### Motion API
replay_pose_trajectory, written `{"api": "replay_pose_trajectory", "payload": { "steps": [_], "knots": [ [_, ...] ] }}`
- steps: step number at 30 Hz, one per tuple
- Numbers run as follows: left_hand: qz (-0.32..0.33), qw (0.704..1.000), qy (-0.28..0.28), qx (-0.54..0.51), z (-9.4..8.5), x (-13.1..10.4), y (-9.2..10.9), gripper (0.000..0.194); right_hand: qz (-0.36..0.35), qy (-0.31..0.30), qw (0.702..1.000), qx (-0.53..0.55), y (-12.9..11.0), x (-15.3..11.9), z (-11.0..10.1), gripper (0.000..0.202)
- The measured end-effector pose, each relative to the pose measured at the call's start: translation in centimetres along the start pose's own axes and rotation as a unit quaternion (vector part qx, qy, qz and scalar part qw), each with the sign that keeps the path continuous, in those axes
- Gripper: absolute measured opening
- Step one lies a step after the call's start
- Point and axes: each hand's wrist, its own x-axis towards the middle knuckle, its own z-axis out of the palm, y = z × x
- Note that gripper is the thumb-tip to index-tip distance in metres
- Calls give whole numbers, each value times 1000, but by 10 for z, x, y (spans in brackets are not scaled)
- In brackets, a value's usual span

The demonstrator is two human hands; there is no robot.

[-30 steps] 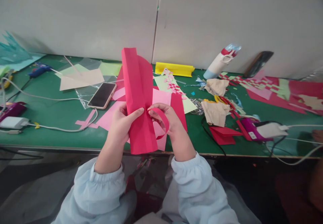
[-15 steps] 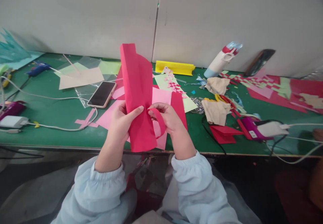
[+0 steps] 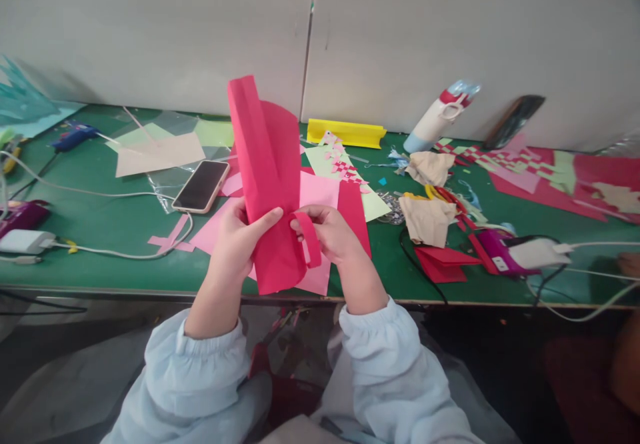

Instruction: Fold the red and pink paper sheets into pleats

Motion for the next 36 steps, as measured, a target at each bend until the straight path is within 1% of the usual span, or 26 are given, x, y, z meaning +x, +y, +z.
{"api": "replay_pose_trajectory", "payload": {
  "steps": [4, 9, 13, 17, 23, 27, 31, 36],
  "knots": [
    [-30, 999, -23, 30, -2, 0, 0, 49, 1, 29, 1000, 6, 0, 1, 0, 33],
    [-20, 999, -18, 34, -2, 0, 0, 49, -11, 31, 999, 16, 1, 1, 0, 33],
    [-26, 999, -8, 19, 0, 0, 1, 48, -19, 34, 999, 14, -2, 1, 1, 33],
    [-22, 1000, -2, 10, 0, 0, 1, 47, -32, 25, 999, 4, -6, 0, 2, 32],
    [-7, 1000, 4, 15, -1, 0, 0, 45, -5, 1, 1000, 13, -2, -1, -2, 33],
    [0, 1000, -4, 9, 0, 0, 0, 42, -5, 2, 1000, 17, -1, -1, -1, 32],
    [1, 1000, 0, 2, -1, 1, 0, 41, 1, 10, 1000, 10, -4, 0, 1, 31],
    [26, 1000, 0, 7, -4, 4, -1, 40, -27, -14, 999, -15, -3, -1, -3, 28]
  ]
}}
